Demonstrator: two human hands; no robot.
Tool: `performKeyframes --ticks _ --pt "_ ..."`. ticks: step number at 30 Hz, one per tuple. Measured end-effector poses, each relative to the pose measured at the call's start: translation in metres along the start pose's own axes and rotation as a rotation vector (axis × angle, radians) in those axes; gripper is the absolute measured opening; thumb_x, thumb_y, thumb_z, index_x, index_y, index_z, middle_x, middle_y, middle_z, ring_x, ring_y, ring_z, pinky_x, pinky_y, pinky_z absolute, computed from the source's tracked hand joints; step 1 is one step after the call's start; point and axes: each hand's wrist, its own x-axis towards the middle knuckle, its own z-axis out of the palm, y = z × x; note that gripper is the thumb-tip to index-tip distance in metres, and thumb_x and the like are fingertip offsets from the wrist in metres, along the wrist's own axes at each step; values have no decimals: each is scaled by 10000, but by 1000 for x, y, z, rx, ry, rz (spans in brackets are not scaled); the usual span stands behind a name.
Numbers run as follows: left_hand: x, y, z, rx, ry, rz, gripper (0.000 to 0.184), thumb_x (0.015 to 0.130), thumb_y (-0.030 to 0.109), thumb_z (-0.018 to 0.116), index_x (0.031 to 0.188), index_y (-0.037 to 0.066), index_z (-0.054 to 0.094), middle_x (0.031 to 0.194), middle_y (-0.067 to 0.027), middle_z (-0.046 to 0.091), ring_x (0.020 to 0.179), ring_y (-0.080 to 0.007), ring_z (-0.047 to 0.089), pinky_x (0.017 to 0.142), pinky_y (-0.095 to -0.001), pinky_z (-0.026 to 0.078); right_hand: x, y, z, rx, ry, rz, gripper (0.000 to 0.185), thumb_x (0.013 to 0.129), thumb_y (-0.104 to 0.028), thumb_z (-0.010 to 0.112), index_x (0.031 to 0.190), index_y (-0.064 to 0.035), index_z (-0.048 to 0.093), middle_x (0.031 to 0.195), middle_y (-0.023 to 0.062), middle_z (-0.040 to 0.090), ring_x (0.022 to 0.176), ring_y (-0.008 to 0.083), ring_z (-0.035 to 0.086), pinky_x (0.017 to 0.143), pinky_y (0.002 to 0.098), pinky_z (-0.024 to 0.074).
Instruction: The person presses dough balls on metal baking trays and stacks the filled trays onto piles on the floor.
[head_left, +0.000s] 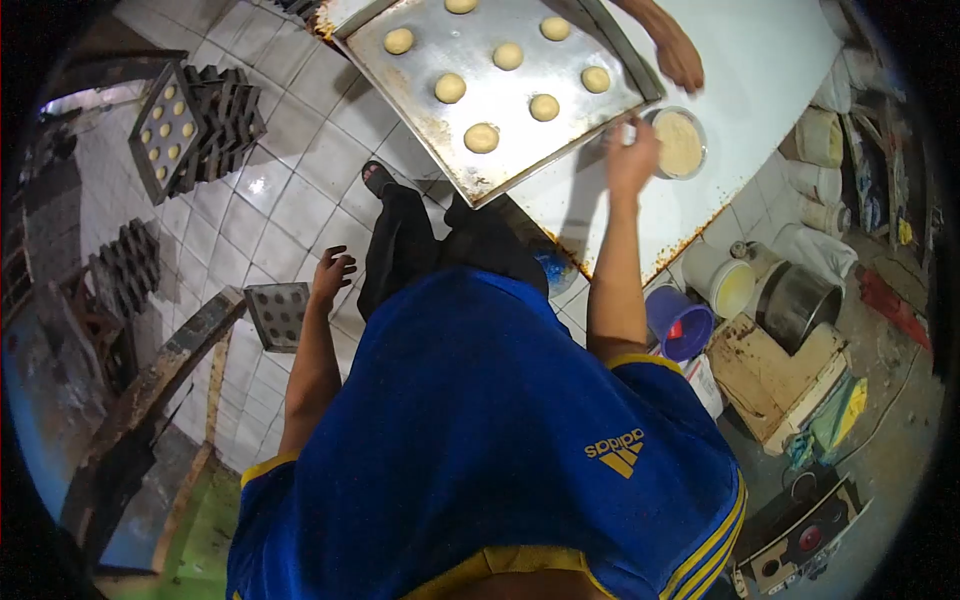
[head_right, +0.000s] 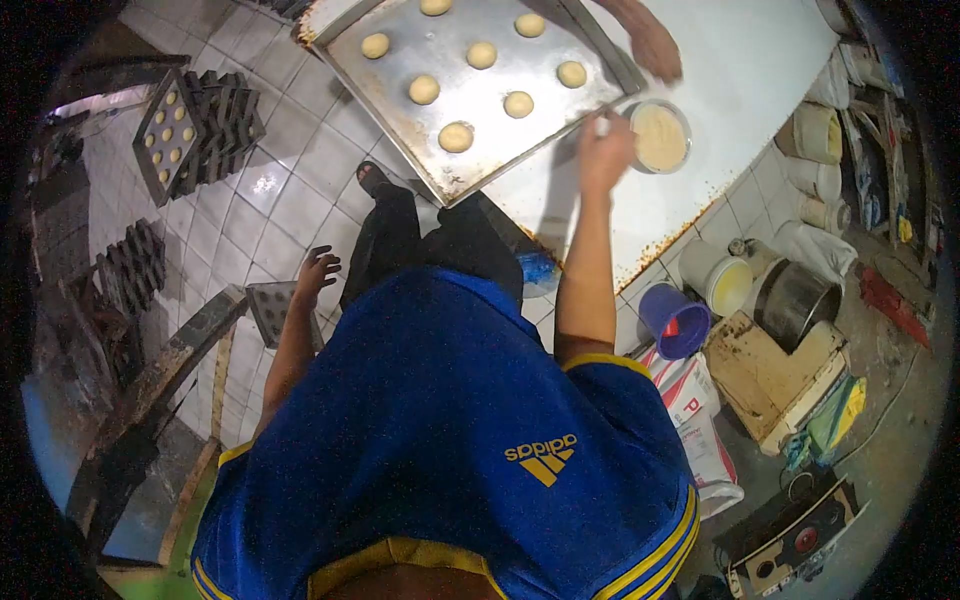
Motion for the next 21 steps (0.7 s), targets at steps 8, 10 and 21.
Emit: performKeyframes --ticks 8,10,21 --pt "-3 9 1 60 -22 -2 460 990 272 585 1420 121 524 1175 -105 691 1066 -234 689 850 -396 529 47 108 -26 -535 -239 216 234 867 -364 716 987 -198 829 935 135 775 903 367 721 811 473 585" --pt "-5 13 0 69 -7 -4 463 990 272 586 1422 120 520 1175 -105 693 1069 -236 687 853 -398 527 51 115 -21 -535 -328 241 256 883 -402 736 1037 -217 822 1013 119 781 941 353 739 842 468 588" --pt "-7 -16 -14 14 -5 -32 446 1030 302 572 1437 134 497 1243 -122 682 1139 -267 662 920 -476 528 63 120 9 270 -186 330 314 911 -325 768 1090 -71 807 992 133 793 899 208 740 848 336 564"
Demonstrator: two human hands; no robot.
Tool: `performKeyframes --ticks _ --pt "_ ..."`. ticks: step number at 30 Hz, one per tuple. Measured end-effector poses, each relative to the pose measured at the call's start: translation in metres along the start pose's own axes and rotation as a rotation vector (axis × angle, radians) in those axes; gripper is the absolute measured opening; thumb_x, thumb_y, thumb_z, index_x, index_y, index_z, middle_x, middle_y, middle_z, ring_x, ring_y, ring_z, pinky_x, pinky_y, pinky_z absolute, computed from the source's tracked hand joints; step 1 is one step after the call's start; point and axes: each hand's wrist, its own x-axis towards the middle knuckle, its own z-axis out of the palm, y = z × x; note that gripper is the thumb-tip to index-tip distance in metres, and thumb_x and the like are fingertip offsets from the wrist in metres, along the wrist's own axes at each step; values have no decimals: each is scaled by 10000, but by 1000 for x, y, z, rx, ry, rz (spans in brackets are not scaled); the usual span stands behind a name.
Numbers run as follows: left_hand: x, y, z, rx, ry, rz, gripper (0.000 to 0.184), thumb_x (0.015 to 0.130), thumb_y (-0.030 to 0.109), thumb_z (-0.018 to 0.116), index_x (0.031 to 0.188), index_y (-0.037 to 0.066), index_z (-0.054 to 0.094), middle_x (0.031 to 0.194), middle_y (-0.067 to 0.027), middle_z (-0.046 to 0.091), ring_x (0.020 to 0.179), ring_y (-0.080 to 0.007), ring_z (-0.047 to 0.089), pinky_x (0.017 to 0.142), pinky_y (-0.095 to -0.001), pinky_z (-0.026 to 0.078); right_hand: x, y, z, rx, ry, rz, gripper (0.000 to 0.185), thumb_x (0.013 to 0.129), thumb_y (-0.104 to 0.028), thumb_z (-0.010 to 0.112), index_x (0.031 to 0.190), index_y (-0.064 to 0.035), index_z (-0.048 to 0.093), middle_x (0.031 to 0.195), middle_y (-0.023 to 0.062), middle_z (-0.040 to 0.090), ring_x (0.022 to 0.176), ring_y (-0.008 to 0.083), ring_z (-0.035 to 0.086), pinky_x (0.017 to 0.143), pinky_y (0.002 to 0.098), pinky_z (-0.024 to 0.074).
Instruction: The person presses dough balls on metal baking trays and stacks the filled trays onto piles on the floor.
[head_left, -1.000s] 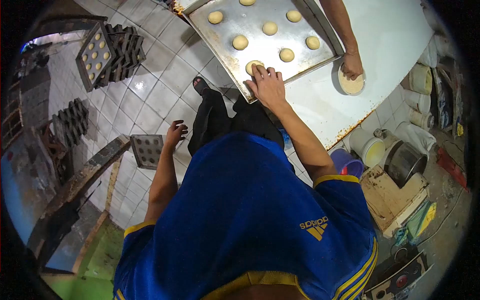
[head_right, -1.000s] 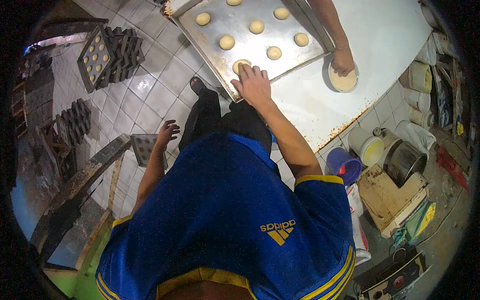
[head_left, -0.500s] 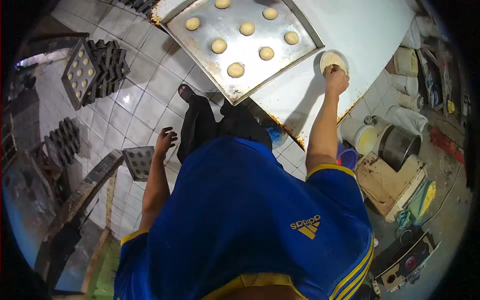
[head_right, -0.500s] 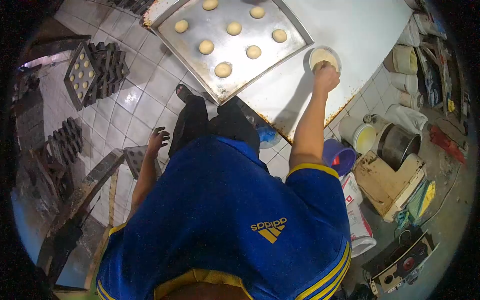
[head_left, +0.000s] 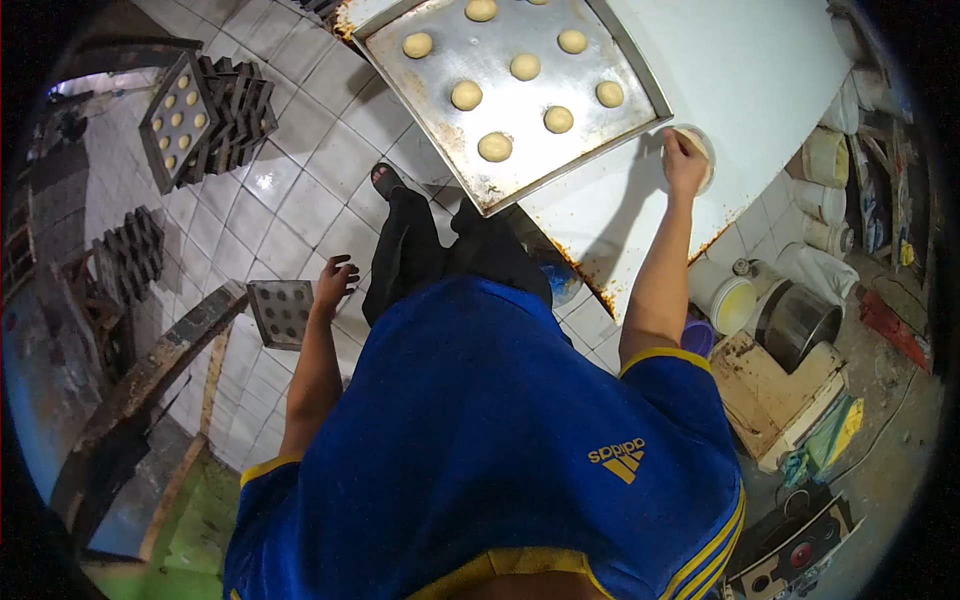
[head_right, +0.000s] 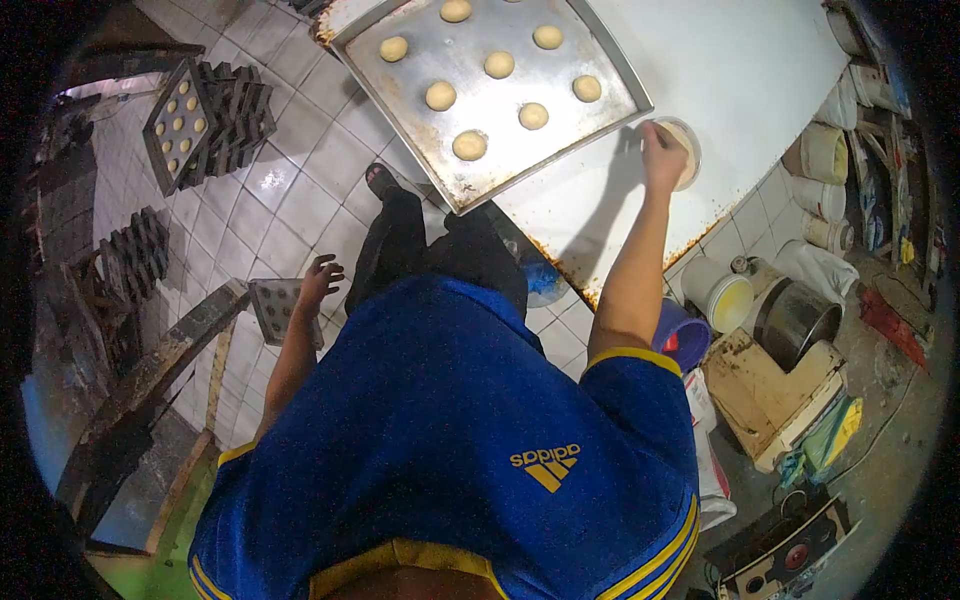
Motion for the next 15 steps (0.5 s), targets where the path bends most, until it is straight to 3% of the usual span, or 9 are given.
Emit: performKeyframes --ticks 2,3,5,8,9,12,14,15 --pt "-1 -4 3 -2 9 -10 443 1011 276 568 1425 131 506 1197 -108 694 1083 -242 676 874 -437 530 -18 -62 17 174 -168 -48 375 911 -306 789 1111 12 782 981 123 790 901 155 704 854 293 535" --pt "-2 -4 6 -1 14 -20 441 992 251 563 1412 128 515 1150 -94 706 1027 -216 690 829 -397 532 -23 -85 32 181 -201 -64 389 910 -302 790 1124 22 775 990 138 788 914 170 711 873 298 533" --pt "-6 -1 6 3 32 -16 450 988 254 573 1417 128 515 1147 -95 707 1014 -209 693 820 -380 534 -32 -121 63 220 -289 -84 337 917 -283 779 1106 -4 789 1014 137 787 928 166 704 869 302 532" --pt "-8 2 2 -29 28 0 453 994 255 578 1423 124 514 1159 -104 707 1041 -220 695 836 -382 540 -32 -146 124 264 -371 -177 322 906 -318 774 1061 -37 806 923 133 781 834 187 721 754 320 557" --pt "-9 3 0 -40 38 10 453 997 257 577 1425 121 514 1167 -109 706 1054 -228 695 848 -387 543 -34 -158 136 271 -406 -177 304 901 -318 773 1067 -65 809 950 136 785 811 238 731 741 347 560" --pt "-19 2 -3 -55 77 21 453 1003 256 572 1429 112 513 1181 -119 703 1076 -245 696 869 -400 548 -32 -184 165 105 -411 -226 262 903 -308 756 1049 -98 815 954 134 781 820 290 729 750 403 560" --pt "-27 -1 -3 -59 100 21 453 1005 254 568 1430 107 512 1186 -124 701 1085 -253 696 879 -408 550 -31 -193 175 -116 -240 -577 201 893 -286 745 995 -130 821 950 127 772 876 316 704 782 444 533" --pt "-31 -5 -3 -59 112 4 453 1005 256 569 1429 104 512 1188 -126 700 1085 -252 696 881 -410 550 -31 -191 181 -114 -246 -577 201 893 -286 745 995 -130 821 950 127 772 876 316 704 782 444 533"
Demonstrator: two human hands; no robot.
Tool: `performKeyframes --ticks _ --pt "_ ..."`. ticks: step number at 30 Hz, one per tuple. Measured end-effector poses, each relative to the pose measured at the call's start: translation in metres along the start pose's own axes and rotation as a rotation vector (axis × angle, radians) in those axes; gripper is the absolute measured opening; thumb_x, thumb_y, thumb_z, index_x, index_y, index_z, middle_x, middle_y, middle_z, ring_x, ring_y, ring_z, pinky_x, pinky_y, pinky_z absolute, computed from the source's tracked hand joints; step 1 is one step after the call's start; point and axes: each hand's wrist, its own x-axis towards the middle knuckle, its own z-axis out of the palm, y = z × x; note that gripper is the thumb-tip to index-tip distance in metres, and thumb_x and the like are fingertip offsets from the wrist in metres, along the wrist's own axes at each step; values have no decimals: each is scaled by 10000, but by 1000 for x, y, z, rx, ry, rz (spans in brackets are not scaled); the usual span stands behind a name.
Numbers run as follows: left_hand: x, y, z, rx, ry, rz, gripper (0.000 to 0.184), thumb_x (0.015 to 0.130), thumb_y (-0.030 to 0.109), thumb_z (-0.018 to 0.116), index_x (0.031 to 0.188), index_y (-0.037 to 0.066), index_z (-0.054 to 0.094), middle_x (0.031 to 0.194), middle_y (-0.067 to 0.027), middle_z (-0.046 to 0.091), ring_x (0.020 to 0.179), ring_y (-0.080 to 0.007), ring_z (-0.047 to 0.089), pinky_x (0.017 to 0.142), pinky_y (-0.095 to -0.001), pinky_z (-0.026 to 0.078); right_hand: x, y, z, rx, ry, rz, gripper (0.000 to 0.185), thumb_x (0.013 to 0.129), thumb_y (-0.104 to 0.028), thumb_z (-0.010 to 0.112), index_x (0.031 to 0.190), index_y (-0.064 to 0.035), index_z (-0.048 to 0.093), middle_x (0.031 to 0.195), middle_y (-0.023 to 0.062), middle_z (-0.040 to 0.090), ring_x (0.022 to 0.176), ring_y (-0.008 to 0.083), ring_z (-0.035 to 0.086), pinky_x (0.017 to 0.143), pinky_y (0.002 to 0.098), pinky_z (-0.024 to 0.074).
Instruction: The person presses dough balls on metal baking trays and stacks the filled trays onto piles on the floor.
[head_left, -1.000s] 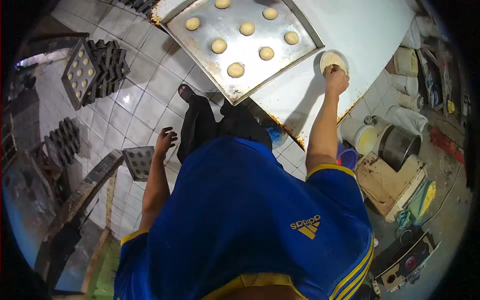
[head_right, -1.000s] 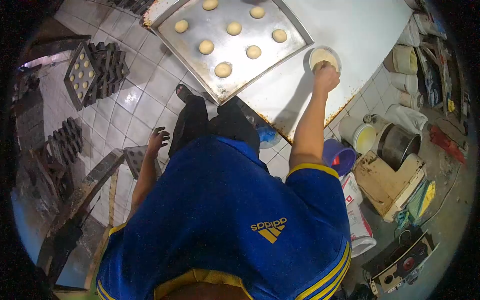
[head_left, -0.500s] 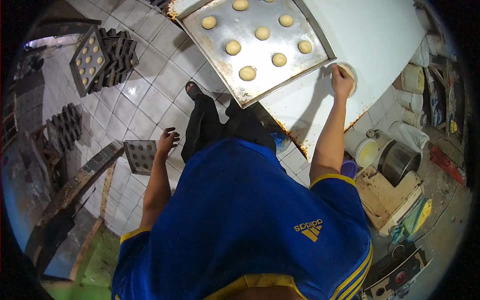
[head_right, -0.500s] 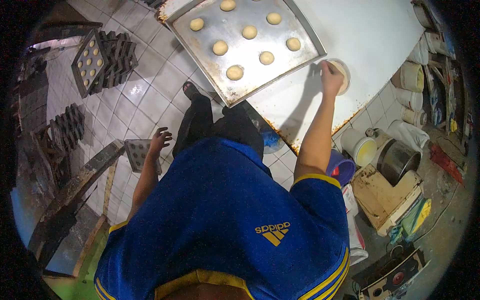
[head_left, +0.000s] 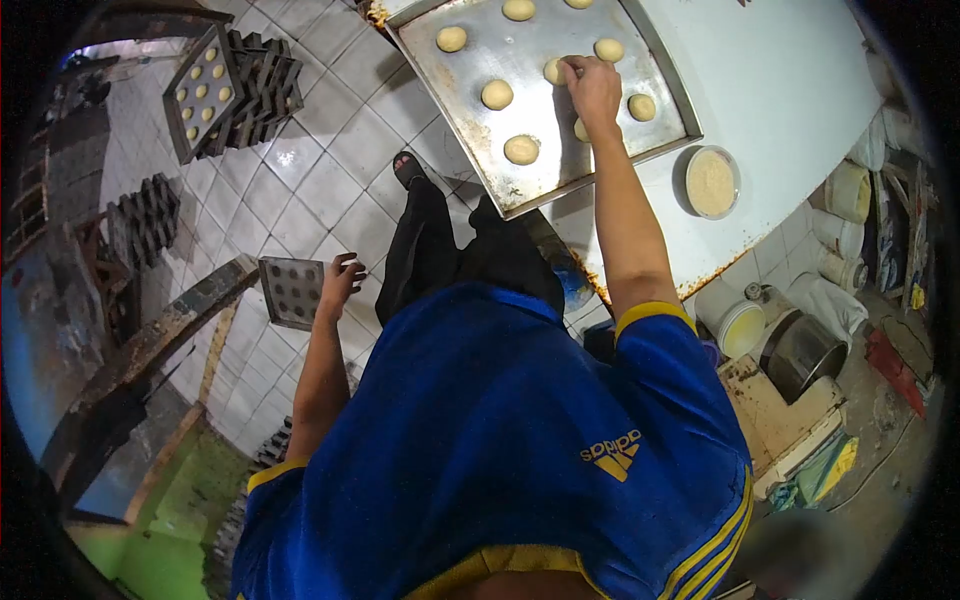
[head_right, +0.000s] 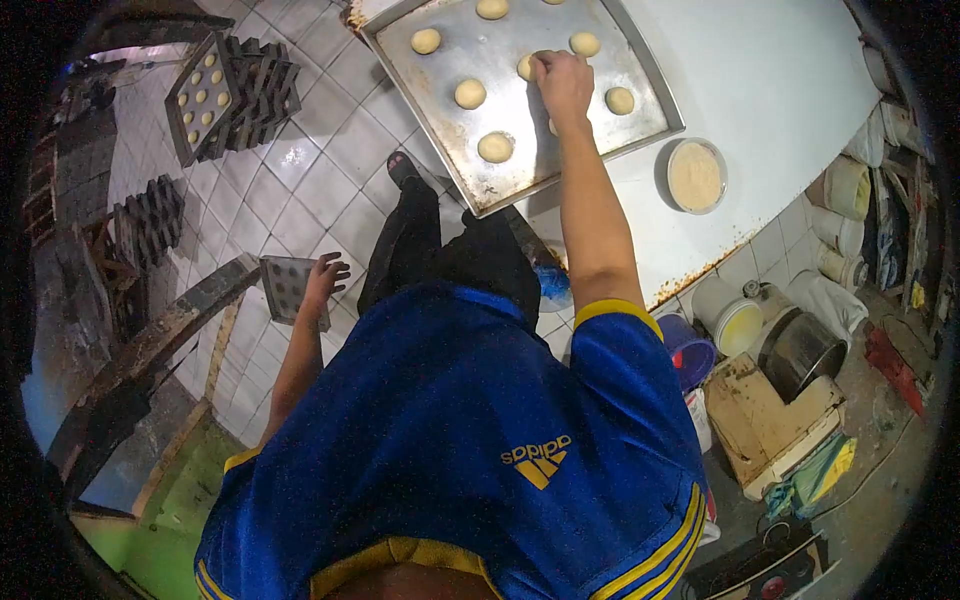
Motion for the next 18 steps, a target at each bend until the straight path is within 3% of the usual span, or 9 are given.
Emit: performKeyframes --ticks 3,5,6,9,12,14,16,18 --pt "-8 -18 -1 -23 0 -25 450 1006 258 569 1424 100 515 1184 -124 701 1076 -246 696 869 -409 550 -2 2 11 -250 12 -173 192 910 -292 709 959 -138 813 907 98 752 910 284 669 804 445 500" --pt "-14 -26 0 -52 -22 -39 433 1010 258 563 1413 105 520 1165 -107 705 1045 -230 696 825 -395 541 -10 -5 10 -434 -74 -214 279 931 -350 669 1037 -118 782 989 84 721 964 278 624 835 439 463" --pt "-16 -29 2 -51 -25 -39 433 1010 258 563 1413 105 520 1165 -107 705 1045 -230 696 825 -395 541 -17 -11 10 -437 -74 -212 279 931 -350 669 1037 -118 782 989 84 721 964 278 624 835 439 463" --pt "-15 -30 8 -46 -35 -67 423 1018 261 548 1414 118 516 1160 -98 705 1044 -234 696 826 -397 536 -39 -22 14 -454 -81 -213 494 982 -438 584 1266 -41 657 1233 83 626 1066 288 563 895 478 422" --pt "-6 -26 9 -41 -57 -54 420 1017 253 549 1413 117 516 1169 -99 702 1061 -238 697 857 -414 541 -48 -22 10 -392 -26 -224 515 998 -441 563 1316 -42 636 1264 84 615 1081 286 562 923 478 424" --pt "1 -18 7 -22 -59 -56 419 1014 249 551 1411 118 518 1174 -100 701 1067 -241 698 871 -424 542 -45 -9 -3 -339 -44 -189 497 1000 -389 581 1340 -29 628 1265 107 633 1100 318 576 955 484 433" --pt "5 -11 6 -9 -60 -58 418 1012 245 553 1409 119 520 1179 -102 699 1074 -244 699 885 -434 543 -36 21 -26 -58 101 -5 463 988 -316 610 1354 -34 628 1242 152 668 1125 377 602 981 491 453" --pt "8 -9 3 -27 -26 -55 421 1003 249 571 1404 125 527 1170 -104 699 1070 -247 700 887 -439 545 -45 38 -84 -20 256 225 382 965 -261 626 1259 -26 693 1171 224 710 1087 411 656 963 484 494"
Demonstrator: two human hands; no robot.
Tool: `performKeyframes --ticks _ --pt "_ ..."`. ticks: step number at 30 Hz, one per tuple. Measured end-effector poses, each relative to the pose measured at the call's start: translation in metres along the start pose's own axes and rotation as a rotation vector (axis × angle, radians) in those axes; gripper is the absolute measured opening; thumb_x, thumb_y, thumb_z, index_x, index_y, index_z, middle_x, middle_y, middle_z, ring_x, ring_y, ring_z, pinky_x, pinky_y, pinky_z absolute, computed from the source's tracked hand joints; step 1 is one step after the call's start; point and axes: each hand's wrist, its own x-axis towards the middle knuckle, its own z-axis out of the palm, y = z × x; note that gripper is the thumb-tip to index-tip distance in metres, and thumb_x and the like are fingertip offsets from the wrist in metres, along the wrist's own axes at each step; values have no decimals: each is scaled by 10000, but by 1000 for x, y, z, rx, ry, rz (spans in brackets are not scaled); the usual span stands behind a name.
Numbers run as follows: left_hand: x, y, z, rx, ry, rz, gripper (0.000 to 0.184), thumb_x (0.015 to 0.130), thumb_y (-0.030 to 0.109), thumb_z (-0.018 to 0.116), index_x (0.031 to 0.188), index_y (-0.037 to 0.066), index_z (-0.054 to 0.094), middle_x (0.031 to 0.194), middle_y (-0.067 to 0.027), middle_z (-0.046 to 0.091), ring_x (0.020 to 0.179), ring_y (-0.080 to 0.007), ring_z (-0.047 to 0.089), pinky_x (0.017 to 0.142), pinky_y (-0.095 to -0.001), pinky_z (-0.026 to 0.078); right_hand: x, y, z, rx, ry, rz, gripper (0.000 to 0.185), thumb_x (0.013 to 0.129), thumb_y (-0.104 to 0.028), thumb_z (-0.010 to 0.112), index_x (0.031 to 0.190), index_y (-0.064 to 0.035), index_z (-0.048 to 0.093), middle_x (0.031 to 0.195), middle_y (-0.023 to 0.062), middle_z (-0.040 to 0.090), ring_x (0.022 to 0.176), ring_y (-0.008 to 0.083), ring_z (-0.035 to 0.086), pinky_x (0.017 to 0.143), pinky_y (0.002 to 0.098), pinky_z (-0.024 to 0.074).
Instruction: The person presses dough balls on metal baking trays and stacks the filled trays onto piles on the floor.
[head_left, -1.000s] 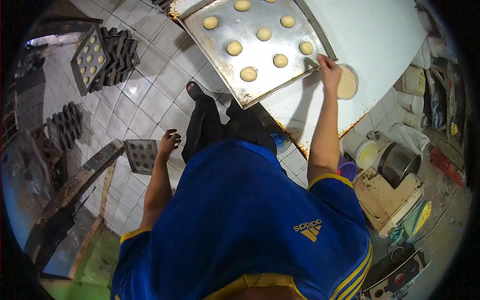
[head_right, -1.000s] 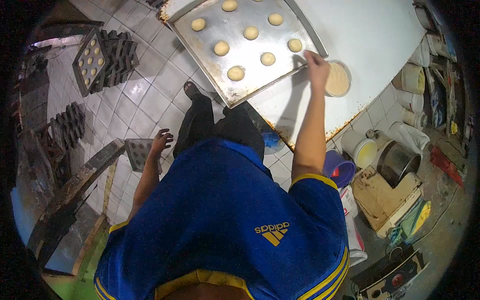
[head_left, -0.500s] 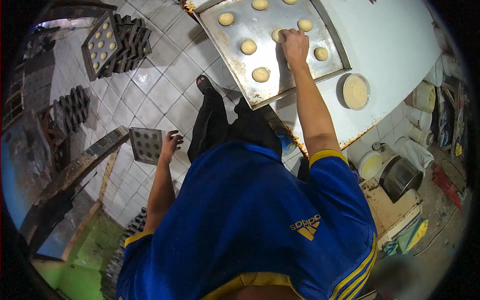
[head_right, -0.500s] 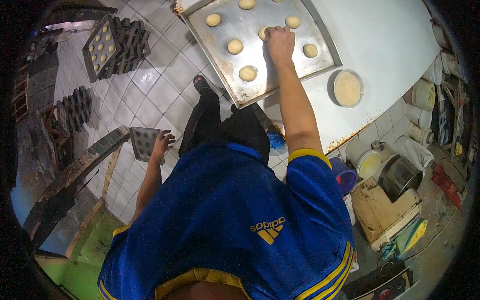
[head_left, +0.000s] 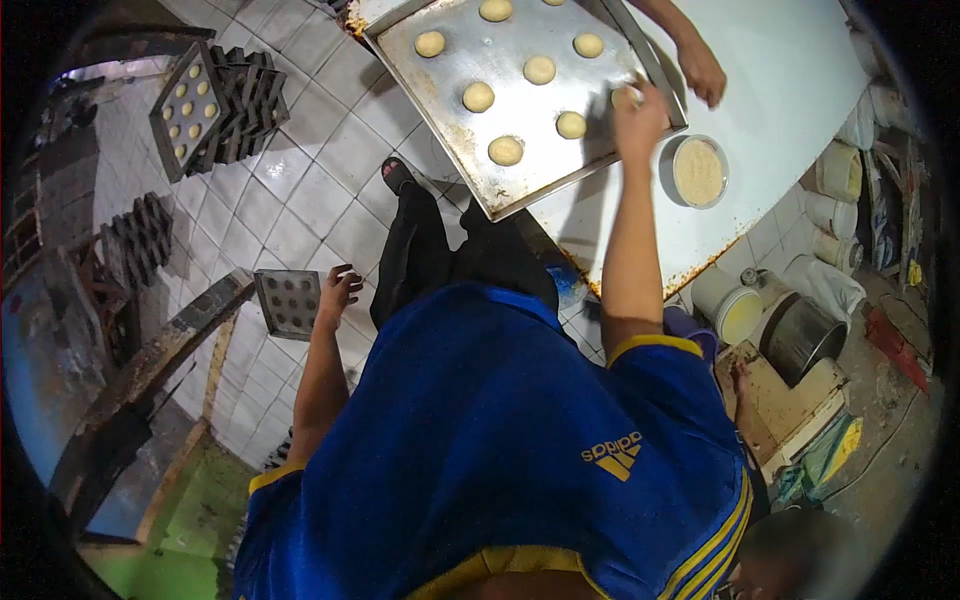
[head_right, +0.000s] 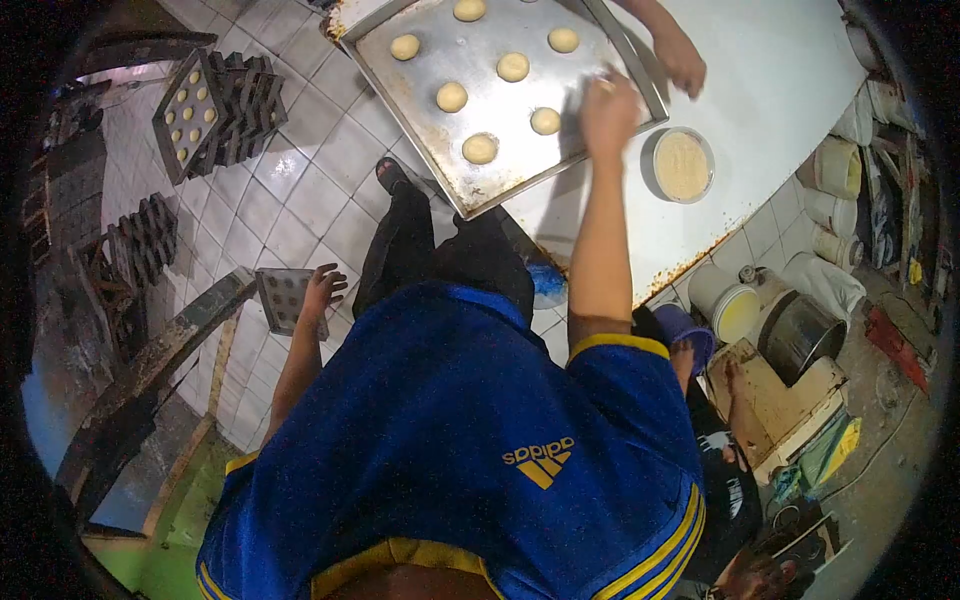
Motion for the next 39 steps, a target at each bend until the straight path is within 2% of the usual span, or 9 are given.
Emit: performKeyframes --ticks 4,10,11,15,22,24,30,36,39 --pt "9 -10 -2 11 -4 -21 422 998 258 588 1398 131 534 1159 -102 700 1066 -243 701 882 -434 546 -7 97 -67 -381 -6 343 337 898 -341 694 1016 -40 791 923 227 754 876 407 733 820 506 562" --pt "14 -1 10 57 -66 -48 425 995 263 592 1396 132 533 1160 -88 707 1040 -223 701 838 -398 542 -24 146 -75 -602 -148 420 296 846 -367 754 982 -111 817 950 228 753 910 419 732 860 501 573" --pt "13 4 13 57 -50 -29 425 1000 258 587 1401 132 527 1146 -93 709 1031 -224 700 833 -396 541 -26 141 -78 -605 -103 350 344 809 -346 819 922 -22 791 916 241 748 840 430 733 782 495 590" --pt "20 20 8 50 -68 8 416 1012 252 573 1408 135 521 1175 -96 699 1047 -226 692 851 -412 539 -25 153 -75 -635 -125 419 339 812 -344 817 942 -32 796 923 226 755 876 421 735 811 482 586" --pt "20 14 1 13 -38 0 406 1011 252 578 1399 142 528 1149 -89 702 1035 -222 690 834 -408 537 -35 148 -96 -220 -7 644 332 829 -308 859 1042 -57 816 972 132 796 900 275 757 841 376 574" --pt "14 7 4 22 -13 -28 407 1007 259 585 1394 145 535 1135 -85 705 1027 -220 690 828 -400 534 -41 154 -80 428 51 653 351 855 -250 856 1090 3 793 973 92 791 873 186 724 827 307 553" --pt "-3 8 13 42 -19 -47 470 975 287 601 1412 129 528 1149 -86 706 1054 -219 685 847 -391 528 -41 13 -4 433 -330 363 345 897 -296 797 1094 -13 796 961 114 791 871 158 704 831 304 540" --pt "-4 13 7 -4 27 -1 459 983 273 593 1414 127 526 1175 -101 705 1073 -238 690 888 -406 532 -43 -104 85 442 -542 140 234 888 -249 773 1023 -62 812 944 185 770 822 280 743 774 371 570" --pt "-13 9 1 -28 41 3 461 984 272 580 1415 120 523 1181 -109 701 1080 -247 691 900 -418 534 -49 -124 113 196 -411 -302 159 880 -201 741 947 -73 807 902 143 749 879 327 674 815 435 534"
